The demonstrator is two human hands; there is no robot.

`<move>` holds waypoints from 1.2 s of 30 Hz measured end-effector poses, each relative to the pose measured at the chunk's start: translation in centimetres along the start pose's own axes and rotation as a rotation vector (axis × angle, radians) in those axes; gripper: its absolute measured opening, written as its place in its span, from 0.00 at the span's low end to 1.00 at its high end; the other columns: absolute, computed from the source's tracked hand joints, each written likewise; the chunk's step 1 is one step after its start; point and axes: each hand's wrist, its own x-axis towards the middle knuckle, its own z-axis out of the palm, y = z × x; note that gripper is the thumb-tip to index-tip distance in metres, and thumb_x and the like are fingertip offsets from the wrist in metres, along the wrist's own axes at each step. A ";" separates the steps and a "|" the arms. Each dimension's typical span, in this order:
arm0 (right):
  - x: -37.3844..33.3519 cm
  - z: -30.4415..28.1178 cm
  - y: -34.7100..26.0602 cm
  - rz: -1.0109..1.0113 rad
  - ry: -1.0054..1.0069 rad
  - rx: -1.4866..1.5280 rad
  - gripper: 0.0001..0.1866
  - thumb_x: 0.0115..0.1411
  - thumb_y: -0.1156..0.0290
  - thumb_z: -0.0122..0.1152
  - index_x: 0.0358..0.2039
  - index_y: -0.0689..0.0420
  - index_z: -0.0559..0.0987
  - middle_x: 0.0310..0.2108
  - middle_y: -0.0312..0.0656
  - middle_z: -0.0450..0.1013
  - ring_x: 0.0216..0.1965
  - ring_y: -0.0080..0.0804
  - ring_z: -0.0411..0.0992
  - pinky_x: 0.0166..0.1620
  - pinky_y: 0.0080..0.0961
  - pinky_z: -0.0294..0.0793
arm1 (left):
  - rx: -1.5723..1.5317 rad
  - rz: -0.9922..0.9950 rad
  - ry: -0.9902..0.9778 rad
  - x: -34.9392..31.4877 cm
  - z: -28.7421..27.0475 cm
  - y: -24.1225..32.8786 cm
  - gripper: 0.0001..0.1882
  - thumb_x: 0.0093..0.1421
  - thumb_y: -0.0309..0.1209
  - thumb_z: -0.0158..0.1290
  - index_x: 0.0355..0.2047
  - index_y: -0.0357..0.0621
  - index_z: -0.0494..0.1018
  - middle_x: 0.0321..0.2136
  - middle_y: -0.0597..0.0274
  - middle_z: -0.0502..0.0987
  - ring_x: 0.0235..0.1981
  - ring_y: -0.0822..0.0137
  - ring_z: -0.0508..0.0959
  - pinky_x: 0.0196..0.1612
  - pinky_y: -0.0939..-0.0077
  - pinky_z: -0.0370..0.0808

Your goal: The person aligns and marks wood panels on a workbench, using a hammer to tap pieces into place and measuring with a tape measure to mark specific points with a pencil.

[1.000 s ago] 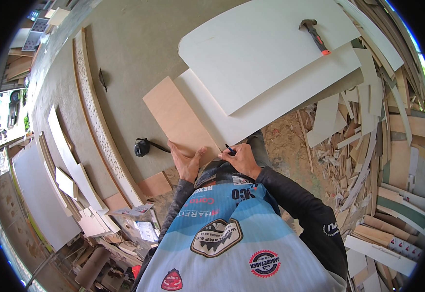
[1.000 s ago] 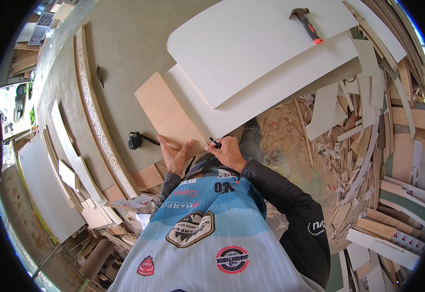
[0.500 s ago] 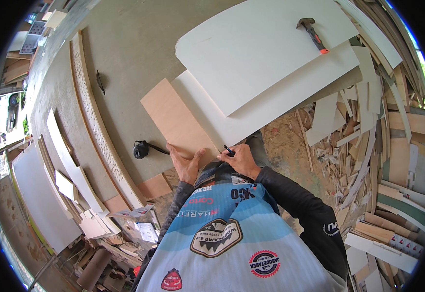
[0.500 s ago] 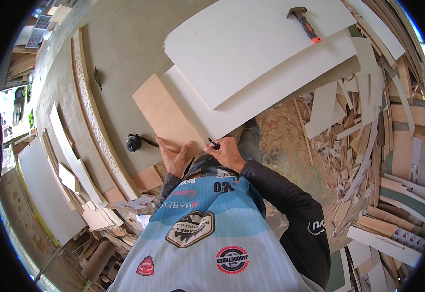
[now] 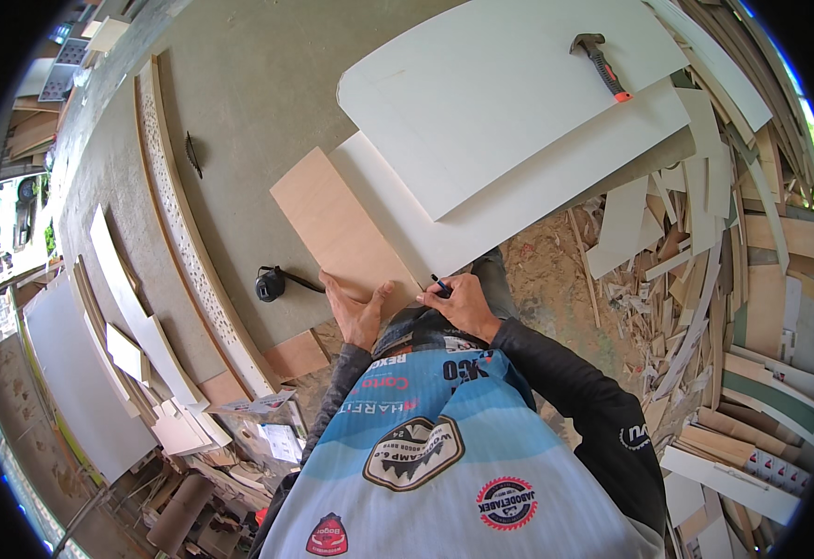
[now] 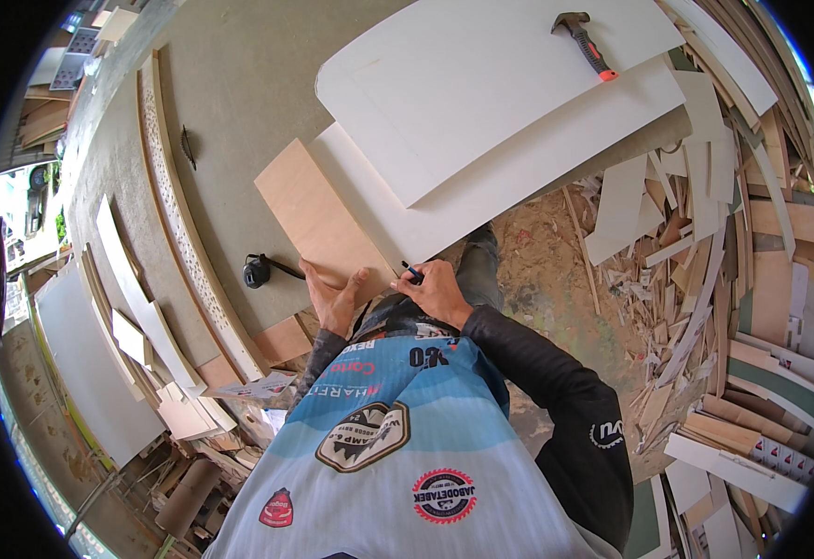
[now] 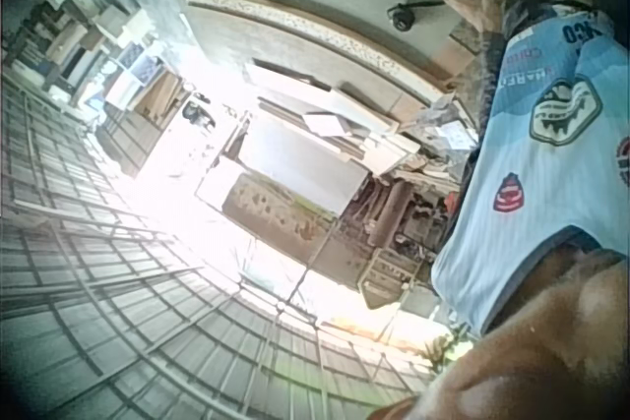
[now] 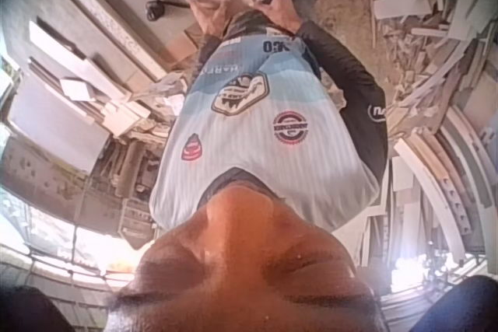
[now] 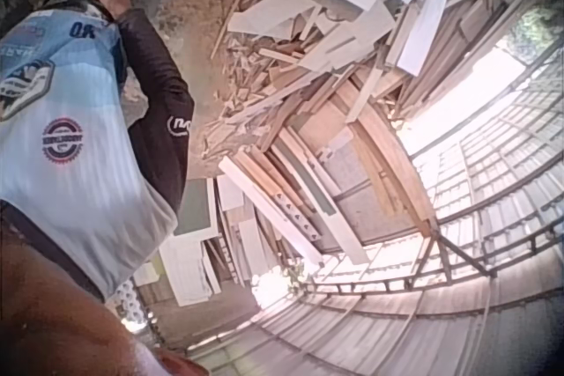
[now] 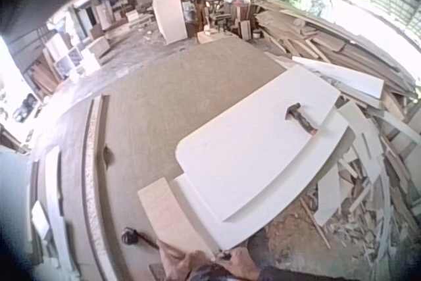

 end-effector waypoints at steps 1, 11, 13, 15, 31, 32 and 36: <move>0.0 -0.3 -0.5 0.014 -0.014 -0.027 0.16 0.57 0.62 0.69 0.26 0.66 0.83 0.18 0.52 0.74 0.19 0.39 0.73 0.29 0.32 0.70 | -0.008 -0.006 -0.001 0.0 0.0 0.0 0.67 0.43 0.45 0.75 0.70 0.25 0.42 0.64 0.32 0.57 0.67 0.41 0.59 0.69 0.54 0.57; 7.0 -3.0 -8.2 -0.497 0.427 -0.104 0.16 0.70 0.64 0.51 0.42 0.64 0.81 0.31 0.45 0.78 0.33 0.40 0.74 0.35 0.33 0.72 | -0.061 -0.003 0.002 0.1 -0.1 0.3 0.67 0.40 0.48 0.75 0.69 0.27 0.45 0.61 0.34 0.61 0.63 0.41 0.63 0.66 0.53 0.61; 11.3 -2.1 -9.0 -0.406 0.394 0.007 0.17 0.70 0.63 0.52 0.40 0.64 0.82 0.26 0.44 0.77 0.30 0.39 0.74 0.35 0.33 0.72 | -0.043 -0.002 0.028 0.0 0.1 0.3 0.66 0.41 0.48 0.75 0.68 0.27 0.46 0.60 0.34 0.62 0.63 0.41 0.63 0.66 0.53 0.61; 15.6 -0.4 -9.7 -0.270 0.312 0.163 0.17 0.69 0.63 0.54 0.36 0.64 0.82 0.22 0.44 0.75 0.25 0.36 0.73 0.33 0.32 0.72 | -0.075 -0.001 0.025 -0.1 0.0 0.4 0.66 0.41 0.48 0.75 0.68 0.27 0.46 0.60 0.34 0.62 0.63 0.41 0.64 0.66 0.54 0.61; 23.5 3.4 -9.1 -0.381 0.193 0.003 0.08 0.61 0.71 0.58 0.29 0.60 0.81 0.22 0.44 0.76 0.23 0.37 0.75 0.32 0.30 0.74 | -0.002 0.014 0.069 -0.1 0.4 -0.5 0.66 0.41 0.47 0.75 0.68 0.29 0.45 0.57 0.33 0.64 0.60 0.40 0.65 0.62 0.52 0.64; 23.6 3.4 -9.2 -0.401 0.193 -0.001 0.08 0.61 0.71 0.58 0.29 0.60 0.81 0.22 0.45 0.76 0.23 0.38 0.75 0.32 0.31 0.74 | 0.006 0.019 0.074 0.0 0.4 -0.6 0.66 0.41 0.47 0.75 0.68 0.29 0.45 0.57 0.33 0.64 0.59 0.40 0.65 0.62 0.52 0.64; 22.8 2.5 -9.5 -0.413 0.156 -0.058 0.08 0.61 0.72 0.57 0.29 0.60 0.82 0.25 0.46 0.77 0.25 0.41 0.76 0.34 0.33 0.75 | -0.021 0.043 0.042 0.2 0.2 -0.3 0.65 0.40 0.48 0.75 0.68 0.29 0.46 0.56 0.34 0.64 0.59 0.40 0.66 0.62 0.52 0.64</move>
